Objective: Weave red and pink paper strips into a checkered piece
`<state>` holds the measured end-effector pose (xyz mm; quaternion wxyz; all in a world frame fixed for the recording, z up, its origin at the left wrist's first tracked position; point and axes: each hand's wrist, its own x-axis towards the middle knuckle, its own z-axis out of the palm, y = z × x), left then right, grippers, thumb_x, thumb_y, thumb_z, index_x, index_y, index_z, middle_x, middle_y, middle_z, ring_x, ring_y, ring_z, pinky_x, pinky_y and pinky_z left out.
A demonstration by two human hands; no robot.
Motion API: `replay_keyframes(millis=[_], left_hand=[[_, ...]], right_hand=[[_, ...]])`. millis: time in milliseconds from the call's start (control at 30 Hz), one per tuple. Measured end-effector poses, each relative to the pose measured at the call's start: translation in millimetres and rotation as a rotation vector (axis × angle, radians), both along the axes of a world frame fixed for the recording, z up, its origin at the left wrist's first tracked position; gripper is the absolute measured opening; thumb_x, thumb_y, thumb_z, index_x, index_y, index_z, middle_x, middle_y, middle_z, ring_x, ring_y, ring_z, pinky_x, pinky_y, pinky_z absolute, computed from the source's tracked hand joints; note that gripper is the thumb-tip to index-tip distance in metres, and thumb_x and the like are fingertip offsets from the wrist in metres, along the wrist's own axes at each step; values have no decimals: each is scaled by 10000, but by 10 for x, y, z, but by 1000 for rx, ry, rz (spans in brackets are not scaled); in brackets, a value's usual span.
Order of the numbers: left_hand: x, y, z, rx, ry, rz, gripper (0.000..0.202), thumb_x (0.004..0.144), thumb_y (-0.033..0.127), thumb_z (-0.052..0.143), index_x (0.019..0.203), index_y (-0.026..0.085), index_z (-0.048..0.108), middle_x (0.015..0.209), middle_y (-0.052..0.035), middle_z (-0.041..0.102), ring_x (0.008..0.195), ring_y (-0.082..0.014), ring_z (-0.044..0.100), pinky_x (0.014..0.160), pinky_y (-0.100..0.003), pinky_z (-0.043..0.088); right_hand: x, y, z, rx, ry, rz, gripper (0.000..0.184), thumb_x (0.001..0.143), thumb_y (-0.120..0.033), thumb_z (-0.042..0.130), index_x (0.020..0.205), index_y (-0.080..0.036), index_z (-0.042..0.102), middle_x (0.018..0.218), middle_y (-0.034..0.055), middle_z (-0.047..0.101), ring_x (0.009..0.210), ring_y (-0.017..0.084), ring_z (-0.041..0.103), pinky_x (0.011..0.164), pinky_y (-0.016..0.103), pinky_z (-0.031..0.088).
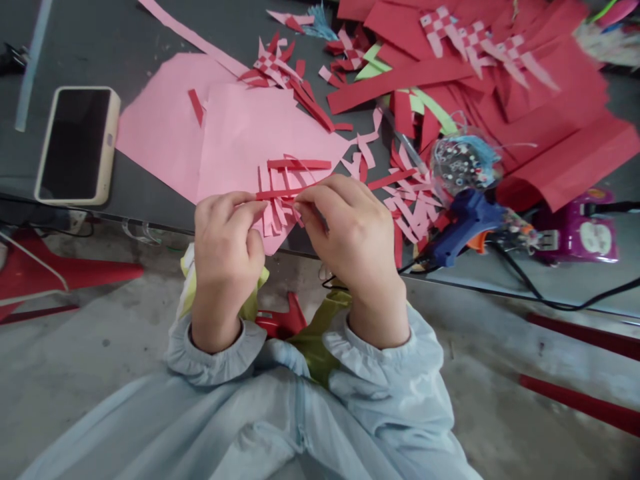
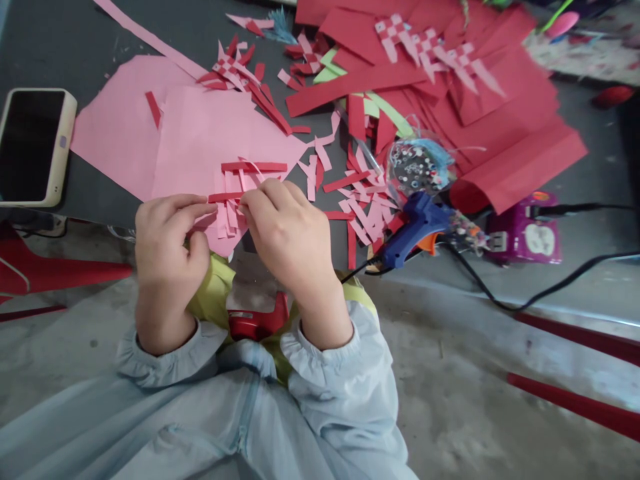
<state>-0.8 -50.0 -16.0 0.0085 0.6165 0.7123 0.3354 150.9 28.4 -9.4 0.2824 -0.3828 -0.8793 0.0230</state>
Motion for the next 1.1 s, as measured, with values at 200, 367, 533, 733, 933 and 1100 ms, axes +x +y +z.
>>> replay_keyframes(millis=[200,367,533,733,933,1100], left_hand=[[5,19,-35,-29,30,-74,412,843,54,485,1135,259,690,1244,-69,665,1163,-288,553,1062,-498,438],[25,39,-44,-82,68,-86,447,850,67,470,1201,251,677,1314,-64,645,1190,-293,520,1066,-494,439],[42,51,-21,-127,81,-97,507,849,77,465,1311,221,616,1369,-54,637,1207,-291,527,1090,-476,432],[21,68,-64,-71,69,-106,534,856,95,450,1364,212,569,1395,-76,622,1231,-276,560,1102,-445,412],[26,59,-54,53,39,-103,529,870,75,415,1366,199,551,1397,-96,617,1294,-253,555,1128,-422,408],[53,43,-5,64,10,-60,534,868,72,406,1360,218,555,1406,-69,619,1318,-232,557,1151,-417,426]], right_hand=[[3,-7,-3,-46,19,-2,175,989,-223,491,927,-206,653,911,60,708,880,194,612,686,313,433],[9,-2,-12,-47,10,12,171,987,-200,486,927,-203,646,913,57,709,883,190,605,689,309,423],[16,1,-5,-85,5,5,169,984,-195,483,920,-216,638,897,49,695,881,189,590,695,309,416],[36,16,14,-84,71,-39,178,985,-213,476,918,-220,641,882,52,687,863,195,596,719,325,433],[50,32,20,-87,167,-63,202,1000,-215,443,929,-221,632,901,63,686,872,196,614,759,339,458],[54,32,34,-109,178,-71,204,1005,-224,426,950,-243,621,904,76,667,888,209,606,780,353,467]])
